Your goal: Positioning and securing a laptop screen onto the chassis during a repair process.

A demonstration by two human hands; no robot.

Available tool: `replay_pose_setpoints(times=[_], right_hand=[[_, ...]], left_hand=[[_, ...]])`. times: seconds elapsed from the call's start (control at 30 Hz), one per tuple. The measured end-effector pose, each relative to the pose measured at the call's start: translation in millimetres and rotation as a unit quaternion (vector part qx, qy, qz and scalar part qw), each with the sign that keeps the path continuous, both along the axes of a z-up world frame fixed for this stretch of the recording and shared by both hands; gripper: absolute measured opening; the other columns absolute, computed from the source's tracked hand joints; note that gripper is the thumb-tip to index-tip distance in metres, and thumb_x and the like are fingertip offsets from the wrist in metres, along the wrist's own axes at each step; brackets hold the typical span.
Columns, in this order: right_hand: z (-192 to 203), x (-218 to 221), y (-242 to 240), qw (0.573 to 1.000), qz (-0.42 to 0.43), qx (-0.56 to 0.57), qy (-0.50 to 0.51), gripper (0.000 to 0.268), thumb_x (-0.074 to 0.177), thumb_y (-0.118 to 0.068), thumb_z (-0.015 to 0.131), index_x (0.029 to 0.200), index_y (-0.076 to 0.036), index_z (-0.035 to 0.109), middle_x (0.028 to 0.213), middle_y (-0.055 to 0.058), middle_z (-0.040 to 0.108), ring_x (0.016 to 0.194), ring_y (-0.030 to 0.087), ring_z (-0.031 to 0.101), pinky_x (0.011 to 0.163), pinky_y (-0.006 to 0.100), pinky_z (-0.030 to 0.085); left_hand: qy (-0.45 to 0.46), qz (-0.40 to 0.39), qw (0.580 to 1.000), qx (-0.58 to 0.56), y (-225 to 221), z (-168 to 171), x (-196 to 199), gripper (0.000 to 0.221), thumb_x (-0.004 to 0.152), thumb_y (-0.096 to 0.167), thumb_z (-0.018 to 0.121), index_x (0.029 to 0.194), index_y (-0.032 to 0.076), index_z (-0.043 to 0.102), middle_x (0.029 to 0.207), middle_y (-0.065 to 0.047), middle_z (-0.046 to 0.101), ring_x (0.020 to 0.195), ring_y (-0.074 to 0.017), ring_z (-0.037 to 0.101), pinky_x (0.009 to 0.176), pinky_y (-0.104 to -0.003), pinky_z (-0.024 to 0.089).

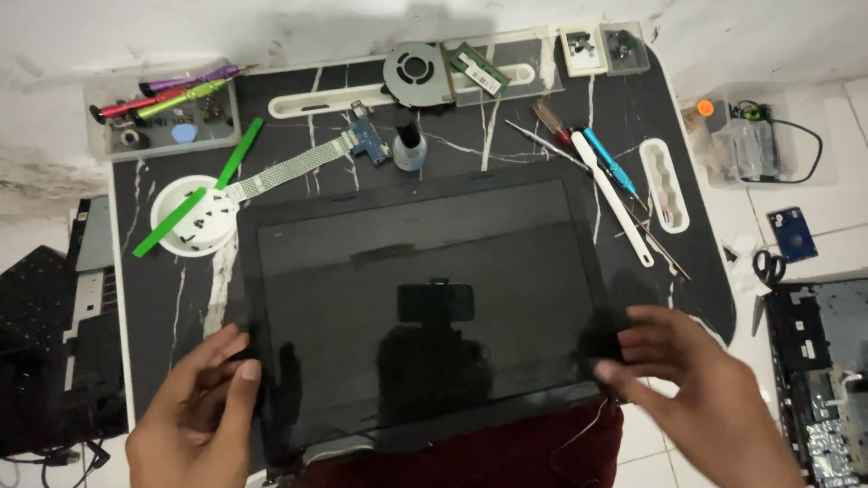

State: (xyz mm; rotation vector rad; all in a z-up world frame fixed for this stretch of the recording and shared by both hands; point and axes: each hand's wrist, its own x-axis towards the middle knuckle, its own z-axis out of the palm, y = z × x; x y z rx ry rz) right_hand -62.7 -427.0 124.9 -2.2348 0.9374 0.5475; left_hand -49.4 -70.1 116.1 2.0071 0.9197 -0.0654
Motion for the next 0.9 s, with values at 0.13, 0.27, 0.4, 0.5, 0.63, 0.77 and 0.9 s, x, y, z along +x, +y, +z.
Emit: replay_pose_setpoints(times=[0.13, 0.27, 0.4, 0.5, 0.63, 0.77, 0.9], right_hand=[[-18, -3, -38, 0.979, -0.078, 0.154, -0.111, 0.037, 0.094, 0.002, 0.059, 0.131, 0.004, 0.066, 0.104, 0.032, 0.082, 0.092, 0.038, 0.078, 0.093, 0.047, 0.064], [15, 16, -26, 0.988, -0.094, 0.119, 0.017, 0.037, 0.100, 0.006, 0.057, 0.134, 0.002, 0.070, 0.108, 0.032, 0.083, 0.104, 0.042, 0.080, 0.093, 0.052, 0.064], [15, 18, -18, 0.987, -0.100, 0.120, 0.025, 0.037, 0.096, 0.006, 0.062, 0.131, 0.002, 0.072, 0.108, 0.031, 0.085, 0.102, 0.041, 0.082, 0.097, 0.050, 0.064], [21, 23, -9, 0.990, -0.094, 0.102, 0.041, 0.037, 0.093, 0.002, 0.068, 0.130, -0.002, 0.074, 0.107, 0.028, 0.086, 0.099, 0.039, 0.082, 0.096, 0.048, 0.062], [20, 34, -3, 0.997, -0.039, 0.051, 0.036, 0.041, 0.090, -0.007, 0.073, 0.131, -0.009, 0.073, 0.107, 0.020, 0.086, 0.098, 0.032, 0.081, 0.094, 0.044, 0.060], [13, 49, 0, 0.997, 0.070, -0.021, 0.011, 0.046, 0.087, -0.022, 0.074, 0.133, -0.019, 0.070, 0.114, 0.004, 0.084, 0.102, 0.022, 0.082, 0.094, 0.039, 0.061], [-9, 70, 4, 0.982, 0.165, -0.068, -0.061, 0.054, 0.084, -0.034, 0.074, 0.136, -0.019, 0.067, 0.116, 0.001, 0.081, 0.101, 0.019, 0.079, 0.091, 0.037, 0.059]], left_hand=[[-0.164, -0.037, 0.983, -0.075, 28, -48, -23, 0.031, 0.098, 0.002, 0.064, 0.129, -0.003, 0.068, 0.118, -0.018, 0.074, 0.096, -0.0193, 0.069, 0.092, -0.026, 0.053], [-0.020, 0.001, 0.997, -0.080, 10, 2, -4, 0.038, 0.097, 0.008, 0.060, 0.134, 0.000, 0.065, 0.126, -0.020, 0.071, 0.110, -0.0326, 0.071, 0.094, -0.043, 0.063], [0.000, -0.006, 0.995, -0.095, 6, 14, -1, 0.043, 0.094, 0.010, 0.057, 0.136, 0.001, 0.061, 0.132, -0.019, 0.068, 0.118, -0.0345, 0.068, 0.099, -0.047, 0.063], [0.046, 0.011, 0.993, -0.108, 4, 22, 5, 0.047, 0.093, 0.014, 0.055, 0.140, 0.010, 0.058, 0.141, -0.012, 0.064, 0.129, -0.0332, 0.064, 0.109, -0.051, 0.061], [0.024, -0.007, 0.994, -0.102, 13, 6, 12, 0.047, 0.093, 0.013, 0.057, 0.140, 0.012, 0.059, 0.140, -0.009, 0.065, 0.123, -0.0276, 0.064, 0.107, -0.047, 0.057], [-0.051, -0.066, 0.995, -0.062, 26, -17, 19, 0.042, 0.092, 0.011, 0.064, 0.134, 0.009, 0.065, 0.130, -0.008, 0.071, 0.106, -0.0182, 0.067, 0.096, -0.033, 0.054], [-0.061, -0.122, 0.990, 0.033, 27, -27, 40, 0.041, 0.091, 0.020, 0.069, 0.132, 0.011, 0.067, 0.115, -0.008, 0.073, 0.096, -0.0170, 0.068, 0.082, -0.033, 0.053]])
